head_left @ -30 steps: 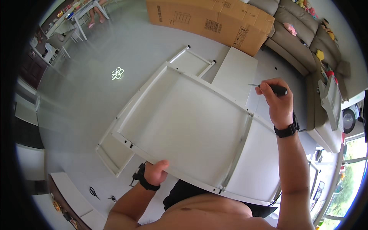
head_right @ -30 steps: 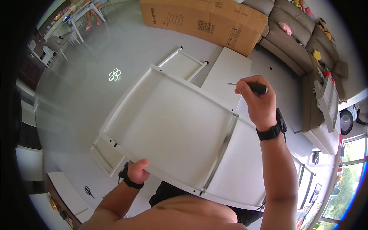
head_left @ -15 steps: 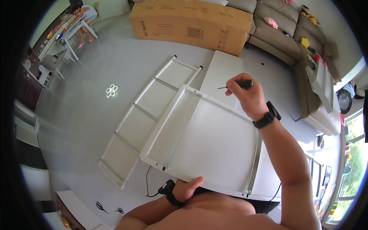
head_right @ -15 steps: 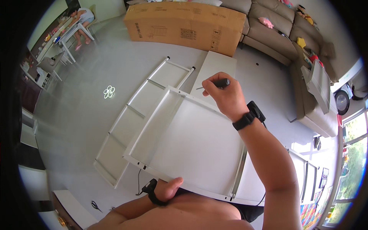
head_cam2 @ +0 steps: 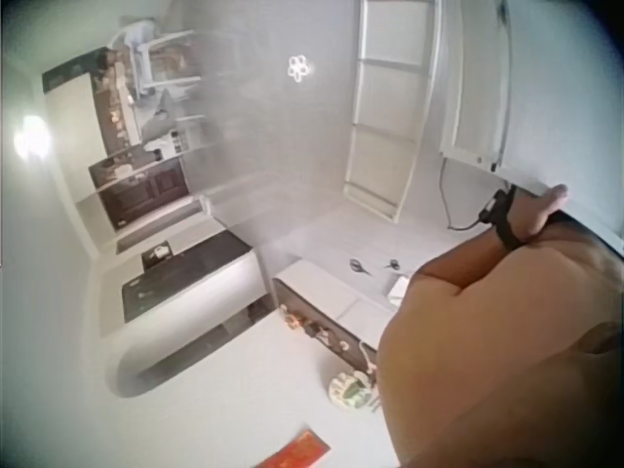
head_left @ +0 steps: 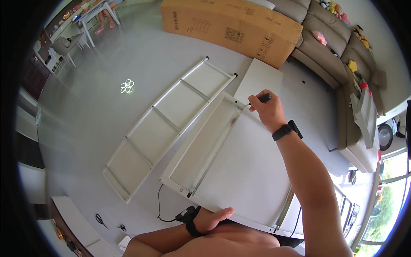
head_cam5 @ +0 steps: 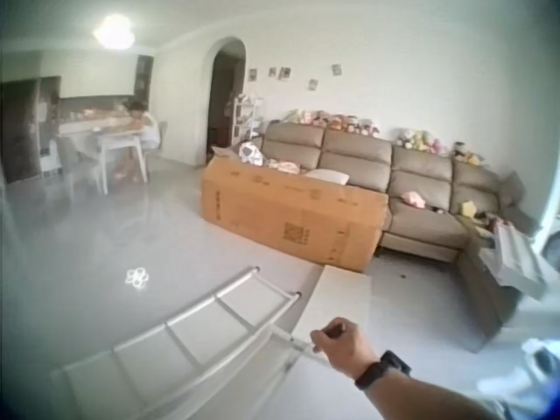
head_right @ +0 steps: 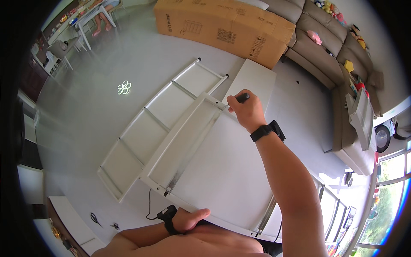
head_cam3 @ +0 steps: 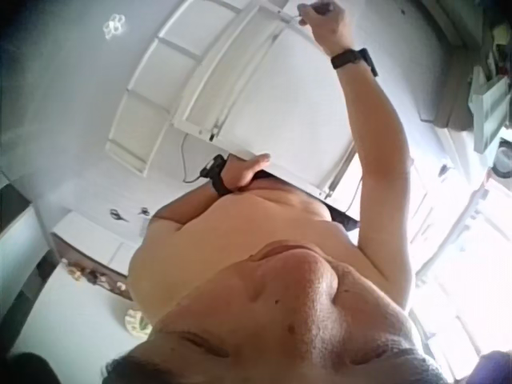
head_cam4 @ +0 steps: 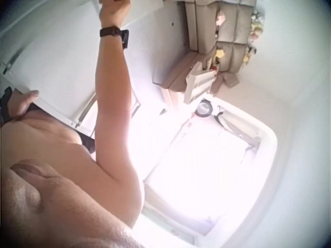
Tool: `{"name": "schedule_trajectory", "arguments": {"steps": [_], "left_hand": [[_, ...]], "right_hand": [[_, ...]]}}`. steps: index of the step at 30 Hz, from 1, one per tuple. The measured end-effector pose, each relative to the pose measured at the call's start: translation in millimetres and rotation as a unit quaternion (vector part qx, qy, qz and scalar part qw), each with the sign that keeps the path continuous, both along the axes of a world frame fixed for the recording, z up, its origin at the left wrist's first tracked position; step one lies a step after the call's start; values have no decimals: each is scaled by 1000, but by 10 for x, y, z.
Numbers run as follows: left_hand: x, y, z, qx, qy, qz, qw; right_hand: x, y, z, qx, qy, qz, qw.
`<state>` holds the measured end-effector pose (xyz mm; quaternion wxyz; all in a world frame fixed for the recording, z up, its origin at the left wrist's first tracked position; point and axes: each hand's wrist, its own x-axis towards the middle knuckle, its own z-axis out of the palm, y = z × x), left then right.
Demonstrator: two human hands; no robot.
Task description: Assemble a white metal shelving unit using a screwdriver.
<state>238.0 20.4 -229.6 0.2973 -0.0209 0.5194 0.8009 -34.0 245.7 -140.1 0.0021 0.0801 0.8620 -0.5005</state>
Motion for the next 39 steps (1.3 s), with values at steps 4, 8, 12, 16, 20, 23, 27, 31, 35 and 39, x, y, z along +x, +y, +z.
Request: {"name": "schedule_trajectory", "arguments": {"steps": [4, 8, 12, 16, 20, 23, 27, 31, 35, 39], "left_hand": [[-10, -46, 60, -36, -1, -44, 998], [-20, -28, 101, -49, 20, -27, 998], [2, -39, 31, -47, 26, -22, 998], [-20, -53, 91, -42, 16, -33, 998], [-20, -76, 76, -42, 10, -42, 998], [-43, -89, 109, -59, 16, -58, 996], [-68, -77, 171, -36, -16, -49, 998], [-55, -77, 179, -51, 1, -54, 997], [-66, -73, 201, -49, -14, -57, 997], [-68, -97, 142, -60, -3, -69, 996]], "right_hand": [[-14, -24, -34, 15, -14, 19, 1000], [-41, -59, -39, 29, -2, 34, 999], [-42, -149, -17, 69, -13, 53, 996], [-60, -133, -37, 55, 1, 55, 997], [-65, -172, -28, 67, -4, 60, 996], [-98, -162, -58, 74, -19, 66, 995], [-128, -143, -68, 80, -17, 76, 994], [-164, -167, -66, 81, -42, 85, 992], [-220, -118, -150, 59, -47, 93, 993], [-208, -114, -257, 42, -32, 81, 995]]}}
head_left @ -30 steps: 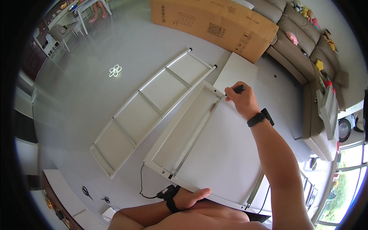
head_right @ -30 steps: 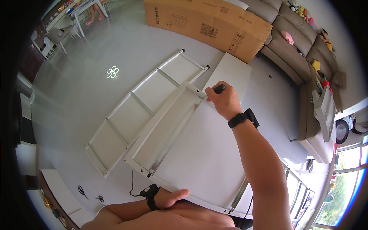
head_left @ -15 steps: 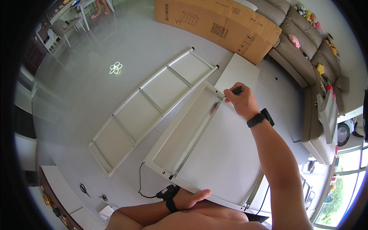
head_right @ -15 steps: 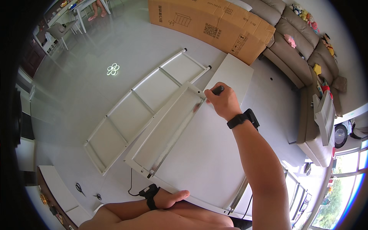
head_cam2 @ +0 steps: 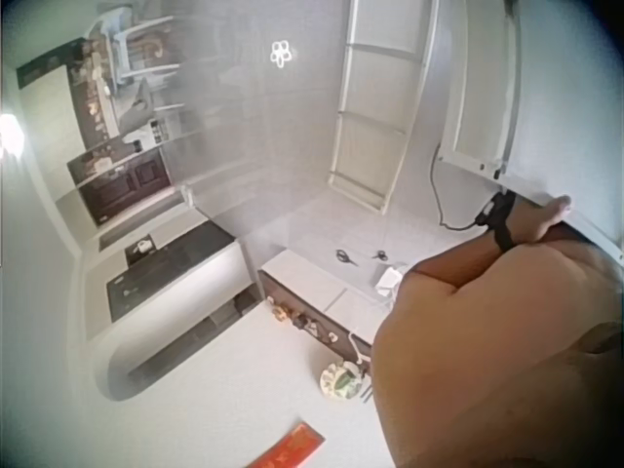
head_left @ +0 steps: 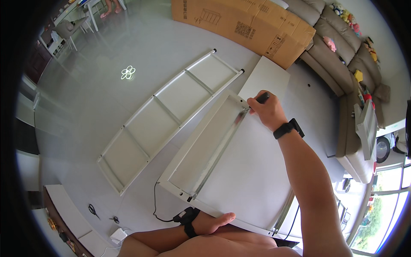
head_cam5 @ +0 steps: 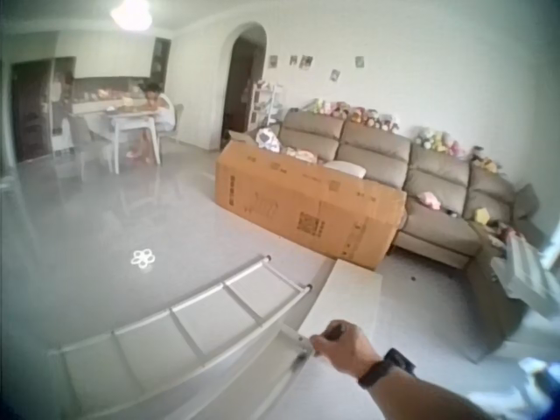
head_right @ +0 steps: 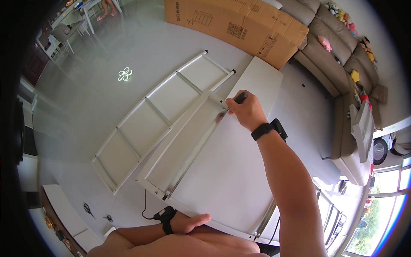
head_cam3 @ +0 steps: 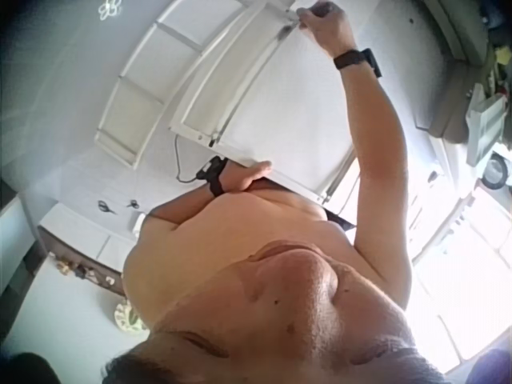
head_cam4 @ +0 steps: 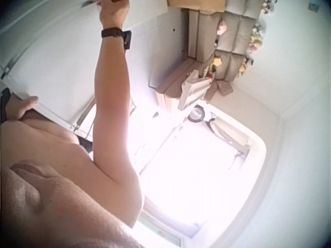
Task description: Assemble a white metal shelving unit using a screwdriver.
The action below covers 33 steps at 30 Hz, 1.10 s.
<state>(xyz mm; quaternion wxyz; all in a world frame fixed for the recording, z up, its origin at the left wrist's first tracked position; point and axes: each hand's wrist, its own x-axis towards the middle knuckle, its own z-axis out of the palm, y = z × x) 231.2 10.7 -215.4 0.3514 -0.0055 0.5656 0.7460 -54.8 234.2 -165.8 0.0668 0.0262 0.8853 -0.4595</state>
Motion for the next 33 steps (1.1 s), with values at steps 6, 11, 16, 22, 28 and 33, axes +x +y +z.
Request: {"name": "schedule_trajectory", "arguments": {"steps": [6, 11, 16, 22, 28, 33], "left_hand": [[-13, 17, 13, -7, -2, 6, 1000], [-10, 53, 85, -3, 9, 41, 999], [-75, 35, 160, -7, 12, 26, 1000], [-78, 33, 134, 1, 23, 20, 1000], [-19, 44, 104, -8, 20, 28, 999], [91, 110, -41, -22, 36, 46, 998]], "right_hand": [[113, -26, -17, 10, 32, 36, 999], [258, -56, -292, 82, 262, 99, 957], [280, -98, -332, 127, 327, 121, 929], [251, -80, -347, 135, 361, 143, 912], [297, -74, -291, 143, 323, 108, 929], [311, 170, 169, -115, 157, -72, 978]]}}
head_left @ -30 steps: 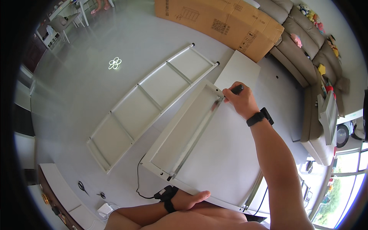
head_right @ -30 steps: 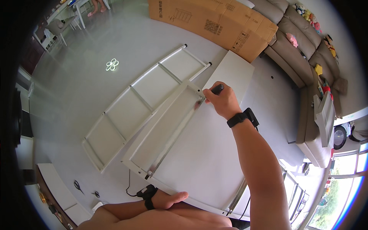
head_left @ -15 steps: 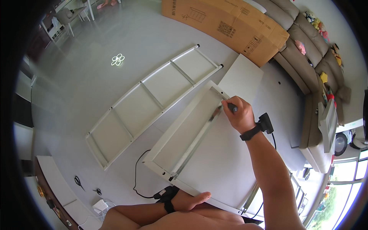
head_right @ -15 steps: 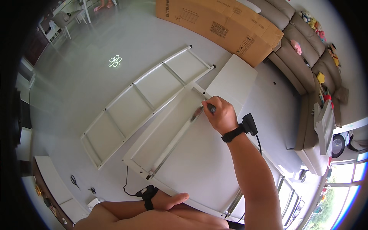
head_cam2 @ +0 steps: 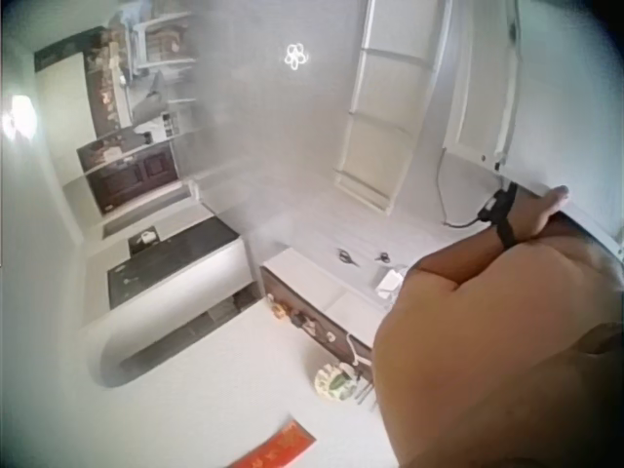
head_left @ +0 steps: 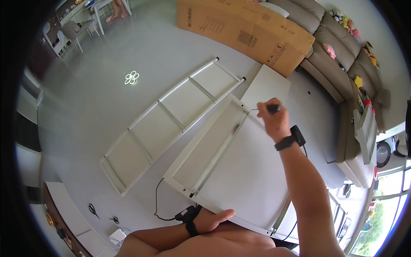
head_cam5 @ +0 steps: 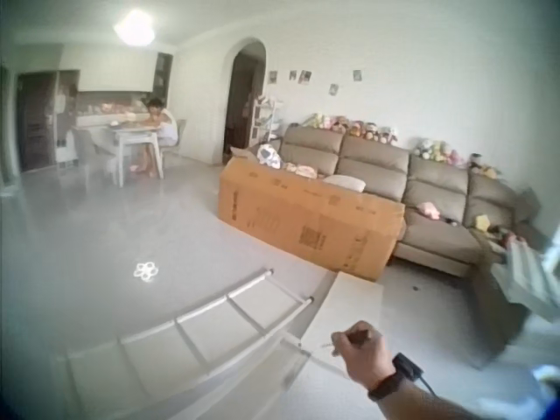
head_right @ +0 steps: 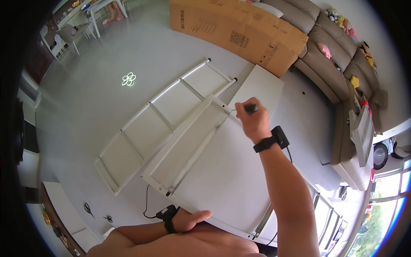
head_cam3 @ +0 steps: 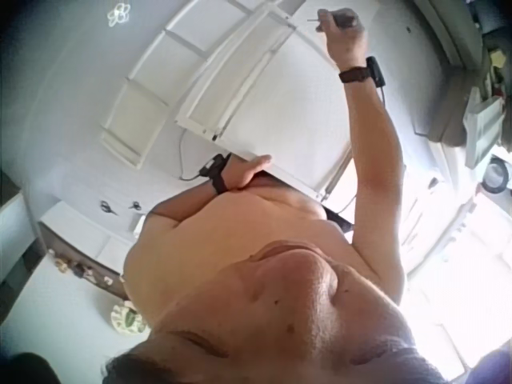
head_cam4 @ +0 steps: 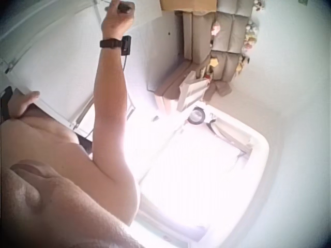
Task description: Assemble a white metal shelving unit using a screwdriver.
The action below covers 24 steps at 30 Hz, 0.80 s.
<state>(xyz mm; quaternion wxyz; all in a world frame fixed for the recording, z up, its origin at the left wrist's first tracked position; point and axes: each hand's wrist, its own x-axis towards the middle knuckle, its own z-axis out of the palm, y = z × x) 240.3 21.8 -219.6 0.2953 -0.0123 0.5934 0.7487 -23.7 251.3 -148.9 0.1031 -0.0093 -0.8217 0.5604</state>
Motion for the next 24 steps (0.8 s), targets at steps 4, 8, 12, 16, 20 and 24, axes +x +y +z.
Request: {"name": "schedule_trajectory", "arguments": {"steps": [4, 8, 12, 16, 20, 24], "left_hand": [[42, 104, -164, 65, 6, 54, 996], [34, 119, -95, 138, -13, 105, 985], [-29, -81, -250, -192, 510, -25, 838], [42, 154, -130, 191, -61, 108, 974], [22, 253, -40, 214, -88, 116, 966], [61, 190, -115, 209, -64, 114, 969]], "right_hand": [[421, 370, 682, -246, 71, -29, 966], [1371, 920, 1402, -290, 192, 116, 930], [2459, 1342, 1580, -124, 122, 39, 984], [2934, 1359, 875, 320, -247, -66, 912], [2988, 1293, 104, 349, -245, -44, 903], [2940, 1270, -68, 341, -270, -48, 899]]}}
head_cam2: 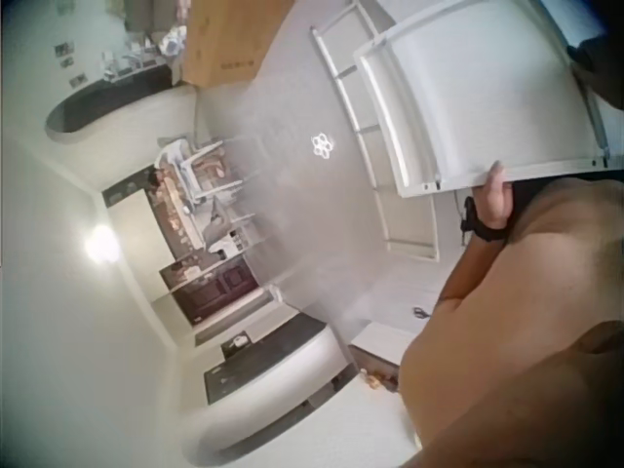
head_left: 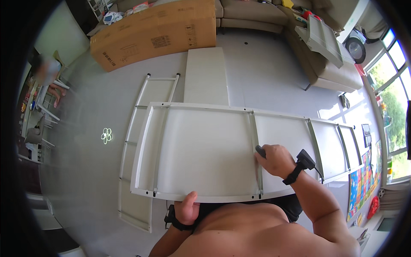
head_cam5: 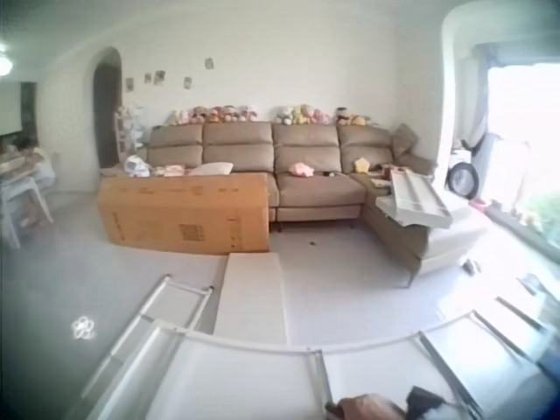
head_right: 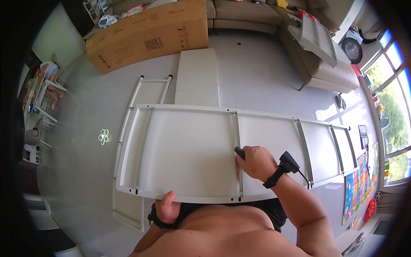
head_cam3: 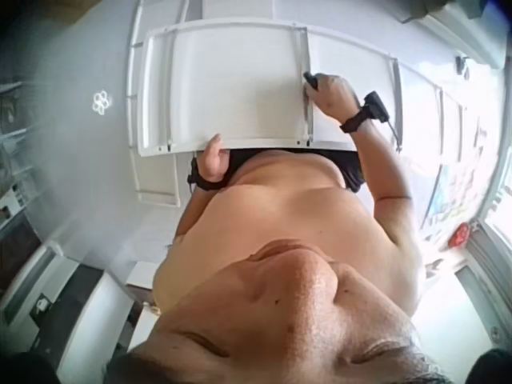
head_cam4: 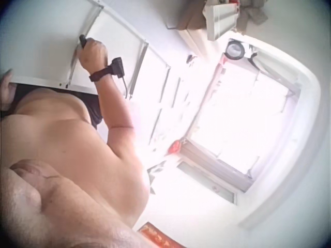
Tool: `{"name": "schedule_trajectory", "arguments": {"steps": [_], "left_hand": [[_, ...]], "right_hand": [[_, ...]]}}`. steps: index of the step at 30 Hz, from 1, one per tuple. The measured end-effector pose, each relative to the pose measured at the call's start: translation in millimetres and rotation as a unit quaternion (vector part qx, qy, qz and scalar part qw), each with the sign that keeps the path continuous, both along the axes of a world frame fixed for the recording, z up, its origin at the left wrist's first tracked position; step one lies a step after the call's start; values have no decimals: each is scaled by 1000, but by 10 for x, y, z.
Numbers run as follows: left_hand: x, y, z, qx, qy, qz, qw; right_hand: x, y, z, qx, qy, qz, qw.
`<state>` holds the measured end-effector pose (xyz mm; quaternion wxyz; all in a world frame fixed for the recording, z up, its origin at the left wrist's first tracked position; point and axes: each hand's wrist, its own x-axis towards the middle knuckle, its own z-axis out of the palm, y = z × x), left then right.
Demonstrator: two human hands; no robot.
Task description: Assemble a white metal shelving unit using a screwdriver.
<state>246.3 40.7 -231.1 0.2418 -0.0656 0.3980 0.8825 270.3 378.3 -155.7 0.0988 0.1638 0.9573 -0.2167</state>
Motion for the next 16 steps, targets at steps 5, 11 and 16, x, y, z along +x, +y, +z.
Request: {"name": "schedule_trajectory", "arguments": {"steps": [5, 11, 16], "left_hand": [[-32, 78, 49, 4, 16, 15, 1000], [-48, 20, -93, -4, 4, -12, 1000], [-94, 155, 65, -1, 65, 2, 998]], "right_hand": [[-62, -7, -95, -4, -13, -4, 1000], [-4, 33, -119, 12, -6, 5, 1000], [249, 231, 274, -53, 23, -58, 997]]}}
